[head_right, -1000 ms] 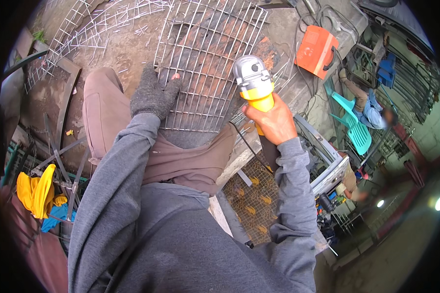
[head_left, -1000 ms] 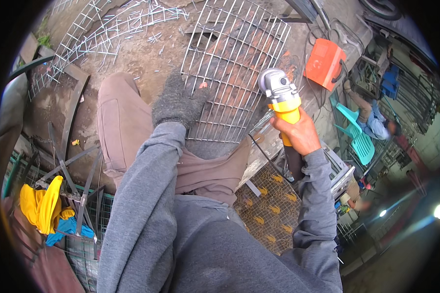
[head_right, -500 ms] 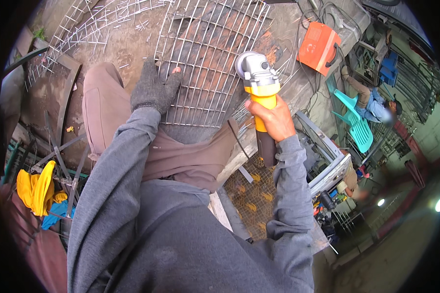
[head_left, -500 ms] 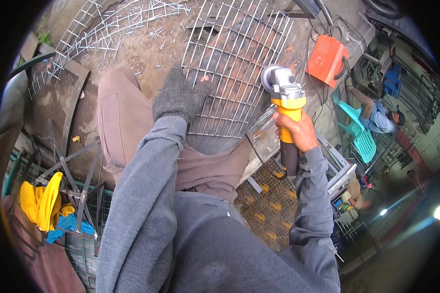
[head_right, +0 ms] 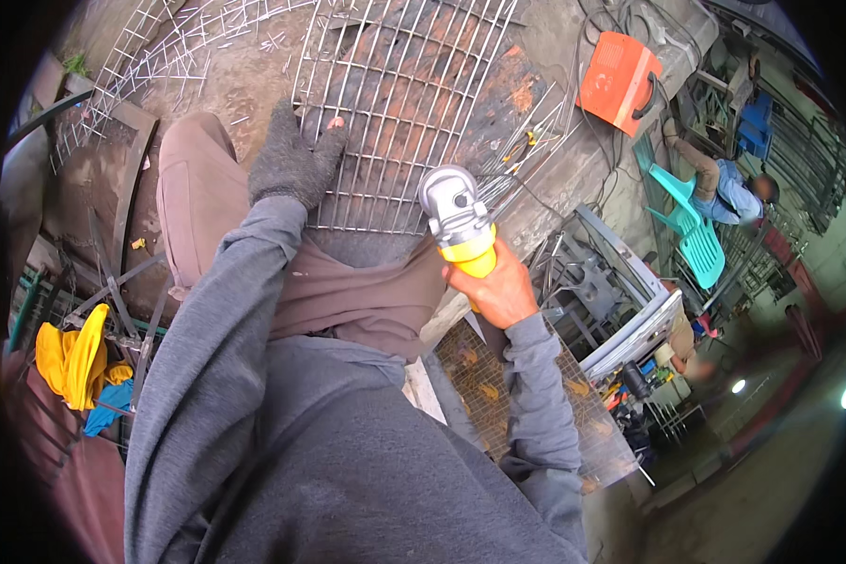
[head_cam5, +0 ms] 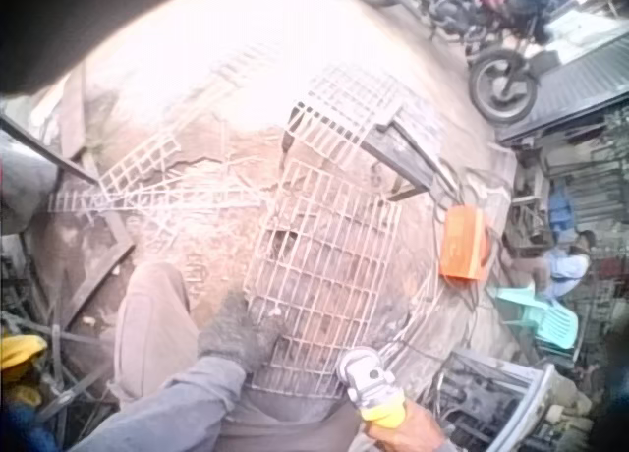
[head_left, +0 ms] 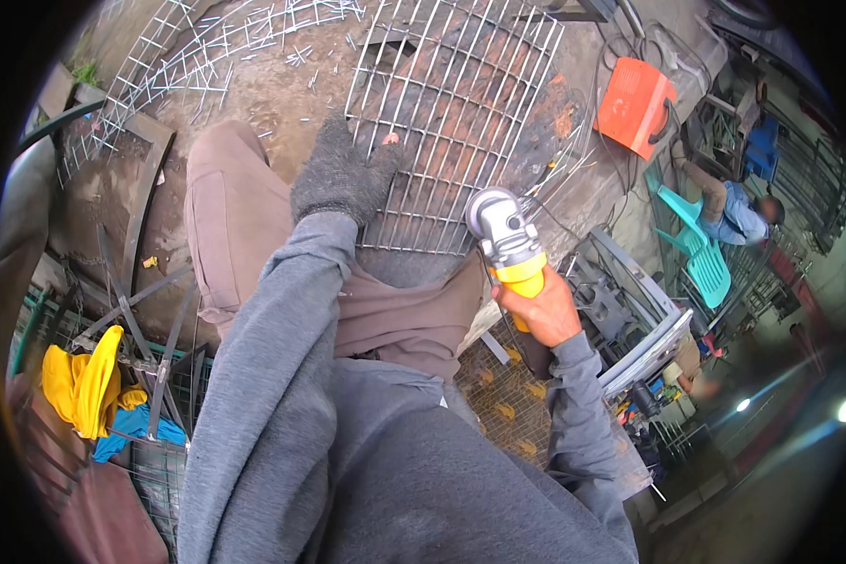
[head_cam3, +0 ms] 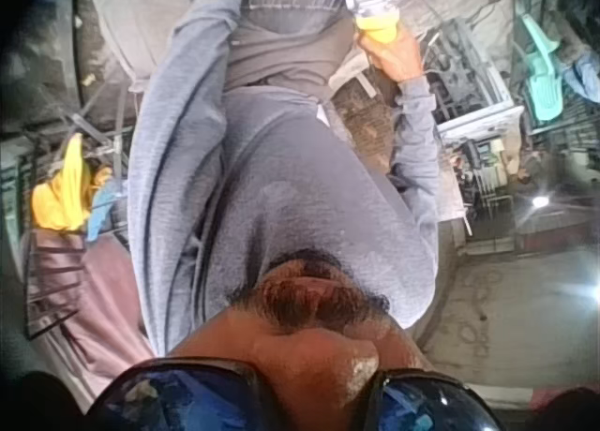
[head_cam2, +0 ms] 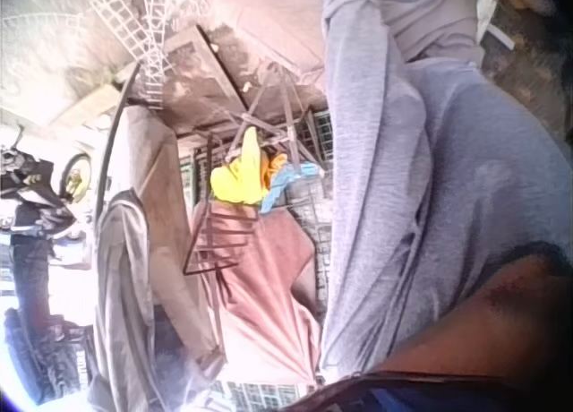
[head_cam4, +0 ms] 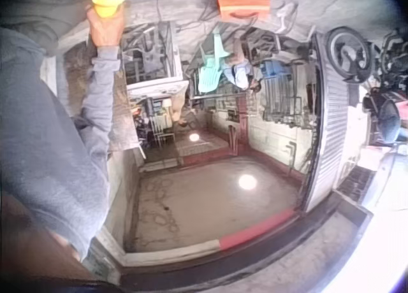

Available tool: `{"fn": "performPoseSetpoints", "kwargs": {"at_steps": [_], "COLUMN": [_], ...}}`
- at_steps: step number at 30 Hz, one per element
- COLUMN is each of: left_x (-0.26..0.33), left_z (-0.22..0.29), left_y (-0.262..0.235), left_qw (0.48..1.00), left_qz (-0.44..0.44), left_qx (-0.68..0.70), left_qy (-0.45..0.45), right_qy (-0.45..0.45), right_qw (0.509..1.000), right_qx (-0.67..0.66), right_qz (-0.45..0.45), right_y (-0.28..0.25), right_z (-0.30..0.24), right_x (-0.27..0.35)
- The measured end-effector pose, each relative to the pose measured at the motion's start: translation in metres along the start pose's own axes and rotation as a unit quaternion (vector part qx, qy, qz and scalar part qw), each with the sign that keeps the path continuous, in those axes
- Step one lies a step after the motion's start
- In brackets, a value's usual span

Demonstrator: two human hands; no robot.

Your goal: The person is using an angle grinder to smooth the edges of a metal wire grate.

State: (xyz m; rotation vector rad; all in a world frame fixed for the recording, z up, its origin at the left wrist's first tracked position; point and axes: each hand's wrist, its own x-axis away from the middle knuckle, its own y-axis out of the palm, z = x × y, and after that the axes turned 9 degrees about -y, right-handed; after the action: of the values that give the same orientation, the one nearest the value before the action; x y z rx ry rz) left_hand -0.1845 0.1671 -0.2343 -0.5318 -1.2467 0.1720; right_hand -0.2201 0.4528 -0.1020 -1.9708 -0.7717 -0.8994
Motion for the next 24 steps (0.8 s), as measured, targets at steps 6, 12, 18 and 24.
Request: {"fn": "performPoseSetpoints", "kwargs": {"at_steps": [6,12,18,24], "left_x": [0.002,0.012,0.014,0.008], "left_z": [0.001,0.004,0.008,0.004], "left_y": [-0.002,-0.007,-0.017,-0.009], "left_qw": [0.999,0.998,1.0,1.0], "left_qz": [0.031,0.056,0.0,-0.001], "left_qx": [-0.021,-0.014,0.001,0.014], "left_qy": [-0.007,0.004,-0.012,-0.006], "right_qy": [0.038,0.014,-0.027,-0.013], "right_qw": [0.997,0.999,0.998,0.988], "right_qx": [0.064,0.046,0.055,0.153], "right_qz": [-0.031,-0.02,0.026,0.002], "right_y": [0.02,0.018,0.003,0.002], "right_z": [0.004,0.013,-0.017,-0.014], "right_x": [0.034,0.028,-0.002,0.008]}}
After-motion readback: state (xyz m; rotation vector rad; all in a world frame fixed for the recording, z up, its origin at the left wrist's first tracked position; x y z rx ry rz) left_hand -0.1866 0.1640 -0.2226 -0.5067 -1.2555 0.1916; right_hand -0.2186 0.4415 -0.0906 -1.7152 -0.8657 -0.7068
